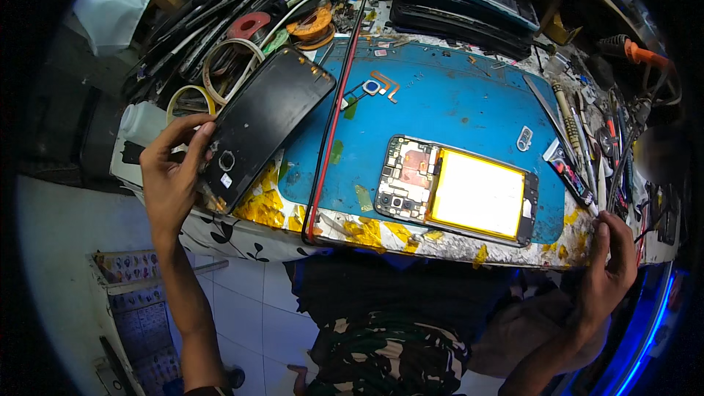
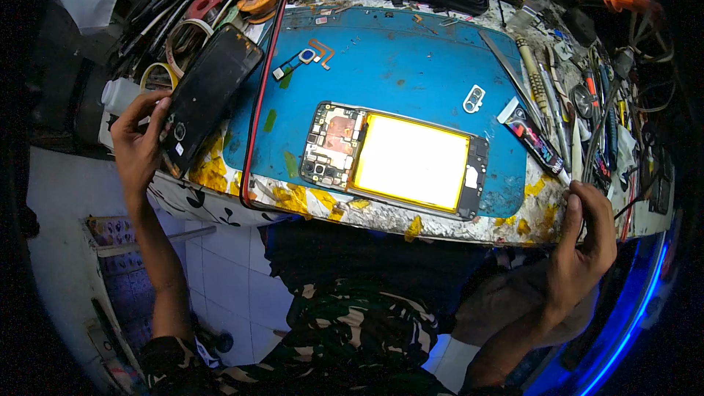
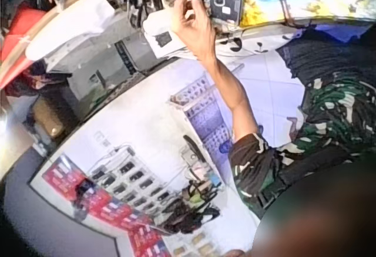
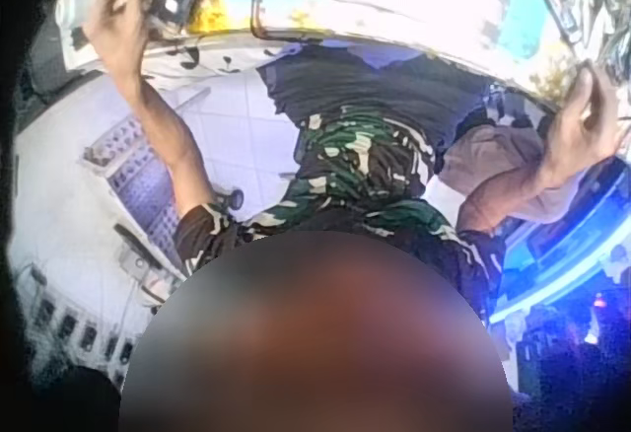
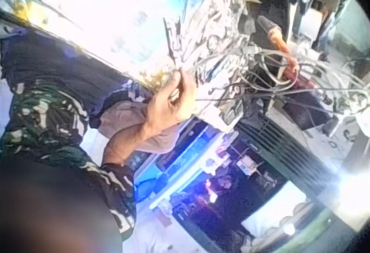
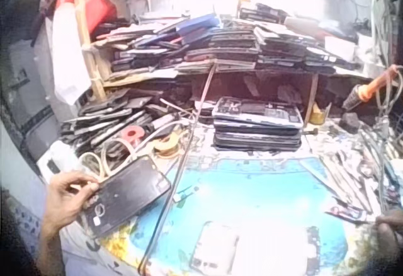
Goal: The person cleans a phone back cover with a toothbrush, then uses tweezers to peel adhesive from a small component and places it into the back cover. The person handles a disassembled phone, a battery, and a back cover on a cluttered workbench.
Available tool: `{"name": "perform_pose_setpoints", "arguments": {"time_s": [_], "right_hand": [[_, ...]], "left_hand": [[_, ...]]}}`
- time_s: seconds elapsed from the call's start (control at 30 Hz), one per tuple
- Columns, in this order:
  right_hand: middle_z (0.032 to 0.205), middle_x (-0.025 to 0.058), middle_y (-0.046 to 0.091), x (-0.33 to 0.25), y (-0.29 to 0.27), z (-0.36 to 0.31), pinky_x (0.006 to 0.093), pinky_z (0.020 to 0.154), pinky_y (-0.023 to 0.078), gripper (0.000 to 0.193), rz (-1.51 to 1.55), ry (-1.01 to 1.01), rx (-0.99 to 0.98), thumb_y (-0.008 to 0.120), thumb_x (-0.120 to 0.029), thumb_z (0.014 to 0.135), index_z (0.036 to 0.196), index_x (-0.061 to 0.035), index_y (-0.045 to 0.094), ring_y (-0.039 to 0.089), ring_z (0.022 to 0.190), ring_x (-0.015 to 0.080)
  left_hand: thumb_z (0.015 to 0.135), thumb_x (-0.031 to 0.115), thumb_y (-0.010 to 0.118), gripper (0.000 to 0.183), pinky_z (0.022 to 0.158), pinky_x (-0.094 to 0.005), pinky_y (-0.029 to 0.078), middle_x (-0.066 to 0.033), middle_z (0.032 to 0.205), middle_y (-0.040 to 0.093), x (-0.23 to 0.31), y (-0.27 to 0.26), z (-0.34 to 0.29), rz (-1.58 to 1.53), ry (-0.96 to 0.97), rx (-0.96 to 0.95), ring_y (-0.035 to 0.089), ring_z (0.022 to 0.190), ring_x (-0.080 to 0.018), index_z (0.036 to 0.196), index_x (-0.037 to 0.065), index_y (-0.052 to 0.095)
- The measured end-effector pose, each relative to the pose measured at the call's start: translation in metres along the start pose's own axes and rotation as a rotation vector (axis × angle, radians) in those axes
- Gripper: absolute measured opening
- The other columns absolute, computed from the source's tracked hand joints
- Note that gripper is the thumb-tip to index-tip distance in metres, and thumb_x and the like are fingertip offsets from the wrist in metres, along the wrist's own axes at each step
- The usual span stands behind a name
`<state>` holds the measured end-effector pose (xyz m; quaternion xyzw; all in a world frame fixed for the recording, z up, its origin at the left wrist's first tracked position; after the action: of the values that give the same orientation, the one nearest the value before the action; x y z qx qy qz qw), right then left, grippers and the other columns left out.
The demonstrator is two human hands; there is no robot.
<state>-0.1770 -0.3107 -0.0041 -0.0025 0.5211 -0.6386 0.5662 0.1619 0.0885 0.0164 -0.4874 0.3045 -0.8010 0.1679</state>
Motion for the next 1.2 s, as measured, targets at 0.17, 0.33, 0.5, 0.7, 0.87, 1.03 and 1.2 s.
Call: {"name": "perform_pose_setpoints", "arguments": {"time_s": [0.17, 0.33, 0.5, 0.7, 0.87, 1.03, 1.2], "right_hand": [[0.111, 0.0159, 0.07, -0.007, 0.004, 0.003, 0.0333, 0.094, 0.053, 0.016, -0.04, -0.016, -0.04, 0.06, 0.004, 0.099, 0.111, 0.0054, 0.069, 0.068, 0.103, 0.0214], [0.1, 0.0146, 0.073, -0.011, -0.004, 0.009, 0.0322, 0.089, 0.053, 0.016, -0.026, -0.101, 0.094, 0.066, 0.008, 0.091, 0.105, 0.0044, 0.073, 0.069, 0.099, 0.0216], [0.098, 0.0135, 0.073, 0.01, -0.039, 0.015, 0.0258, 0.079, 0.054, 0.015, 0.188, -0.017, 0.32, 0.065, 0.004, 0.095, 0.109, 0.0039, 0.072, 0.069, 0.085, 0.0154], [0.106, 0.0096, 0.072, 0.045, -0.074, 0.044, 0.0249, 0.076, 0.053, 0.027, 0.083, 0.13, 0.459, 0.07, -0.008, 0.096, 0.121, 0.0013, 0.069, 0.067, 0.091, 0.0123], [0.104, 0.0128, 0.069, 0.065, -0.054, 0.073, 0.0332, 0.074, 0.05, 0.051, -0.165, 0.133, 0.074, 0.081, -0.032, 0.087, 0.124, 0.0006, 0.068, 0.062, 0.088, 0.018], [0.089, 0.0121, 0.073, 0.079, -0.046, 0.084, 0.0319, 0.076, 0.051, 0.037, -0.139, 0.119, -0.008, 0.076, -0.019, 0.091, 0.12, 0.0031, 0.069, 0.064, 0.081, 0.0164], [0.106, 0.0123, 0.071, 0.106, -0.052, 0.097, 0.0314, 0.075, 0.052, 0.042, 0.023, 0.315, 0.051, 0.069, -0.011, 0.094, 0.134, -0.0022, 0.062, 0.064, 0.08, 0.0152]], "left_hand": [[0.095, 0.009, 0.071, 0.014, 0.067, -0.0224, 0.048, -0.0028, 0.09, 0.072, -0.009, -0.003, -0.008, 0.036, 0.023, -0.031, 0.06, 0.077, -0.0069, 0.105, 0.0, 0.076], [0.094, 0.012, 0.072, 0.019, 0.073, -0.03, 0.05, -0.007, 0.096, 0.074, -0.009, 0.003, -0.006, 0.335, 0.159, -0.019, 0.065, 0.083, -0.0136, 0.109, 0.0, 0.075], [0.096, 0.012, 0.069, 0.024, 0.076, -0.0303, 0.048, -0.0097, 0.096, 0.073, -0.015, 0.003, -0.001, 0.364, 0.039, -0.005, 0.062, 0.081, -0.0149, 0.117, 0.001, 0.072], [0.098, 0.012, 0.068, 0.026, 0.06, -0.0319, 0.046, -0.0122, 0.087, 0.069, -0.025, 0.01, -0.001, 0.389, 0.218, 0.111, 0.059, 0.071, -0.0157, 0.12, -0.002, 0.07], [0.099, 0.01, 0.067, 0.024, 0.057, -0.0305, 0.045, -0.0105, 0.083, 0.067, -0.027, 0.014, -0.003, 0.299, 0.271, 0.153, 0.059, 0.07, -0.0149, 0.119, -0.001, 0.07], [0.099, 0.01, 0.067, 0.019, 0.058, -0.0284, 0.045, -0.0092, 0.104, 0.075, -0.019, -0.006, -0.009, 0.343, 0.241, 0.241, 0.064, 0.077, -0.0139, 0.115, 0.0, 0.072], [0.1, 0.009, 0.065, 0.018, 0.06, -0.0248, 0.049, -0.0081, 0.107, 0.075, -0.008, -0.023, -0.021, 0.285, 0.248, 0.269, 0.067, 0.079, -0.0121, 0.113, 0.0, 0.072]]}}
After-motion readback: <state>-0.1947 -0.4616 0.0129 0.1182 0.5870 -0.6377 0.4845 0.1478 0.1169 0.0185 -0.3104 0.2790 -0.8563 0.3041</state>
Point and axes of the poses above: each hand's wrist, its own z-axis towards the middle knuckle, its own y-axis out of the palm, x = y × z, the point moved 5 cm from there along z, towards the middle knuckle
